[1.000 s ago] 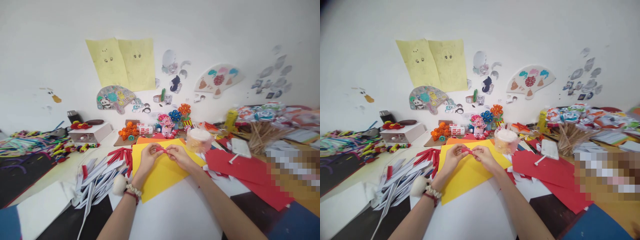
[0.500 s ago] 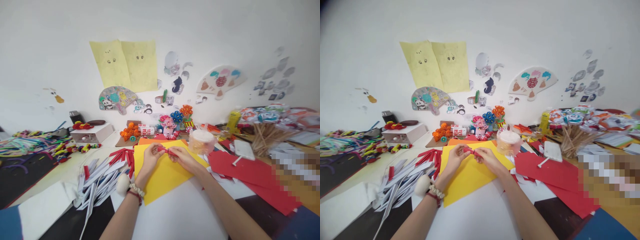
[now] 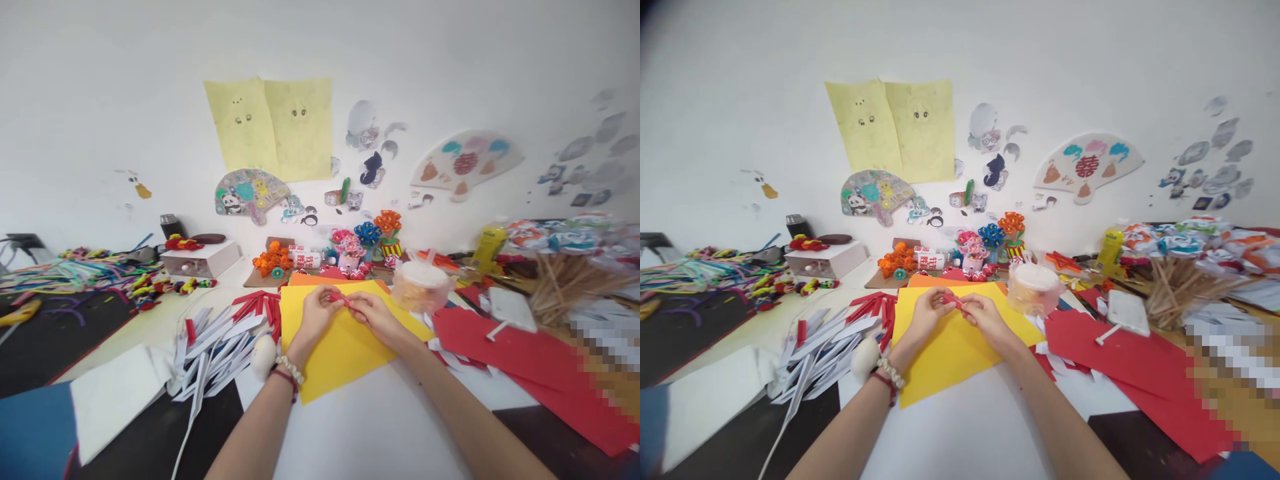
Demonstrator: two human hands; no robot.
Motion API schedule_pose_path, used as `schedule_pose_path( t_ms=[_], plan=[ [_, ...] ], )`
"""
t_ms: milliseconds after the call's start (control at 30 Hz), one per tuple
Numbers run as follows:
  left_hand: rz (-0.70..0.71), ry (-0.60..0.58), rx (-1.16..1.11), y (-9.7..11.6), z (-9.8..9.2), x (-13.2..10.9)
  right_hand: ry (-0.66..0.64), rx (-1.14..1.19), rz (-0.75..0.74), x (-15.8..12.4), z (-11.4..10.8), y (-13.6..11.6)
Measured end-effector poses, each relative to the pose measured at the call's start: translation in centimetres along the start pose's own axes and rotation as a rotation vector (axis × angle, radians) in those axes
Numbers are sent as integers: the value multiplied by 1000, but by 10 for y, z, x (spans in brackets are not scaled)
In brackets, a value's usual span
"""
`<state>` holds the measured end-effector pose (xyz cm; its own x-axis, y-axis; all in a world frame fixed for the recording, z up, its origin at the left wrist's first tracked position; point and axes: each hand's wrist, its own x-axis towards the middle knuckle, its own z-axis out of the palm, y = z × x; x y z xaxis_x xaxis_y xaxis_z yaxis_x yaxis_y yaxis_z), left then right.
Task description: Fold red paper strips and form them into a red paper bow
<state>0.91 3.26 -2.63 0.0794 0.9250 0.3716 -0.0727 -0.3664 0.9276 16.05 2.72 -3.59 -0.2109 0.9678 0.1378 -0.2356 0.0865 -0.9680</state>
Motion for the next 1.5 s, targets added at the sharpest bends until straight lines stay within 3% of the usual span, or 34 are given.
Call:
schedule_pose_path(
  t_ms=[1000, 1300, 1400, 1500],
  plan=[
    [79, -22, 427, -14, -3, 4, -44, 6, 16, 7, -3, 12],
    [109, -7, 508, -8, -2, 2, -32, 15, 2, 5, 0, 10],
    [106, 29, 535, -5, -3, 3, -10, 0, 2, 3, 2, 8],
    [78, 44, 560, -3, -4, 3, 106, -27, -47, 2, 2, 5]
  ],
)
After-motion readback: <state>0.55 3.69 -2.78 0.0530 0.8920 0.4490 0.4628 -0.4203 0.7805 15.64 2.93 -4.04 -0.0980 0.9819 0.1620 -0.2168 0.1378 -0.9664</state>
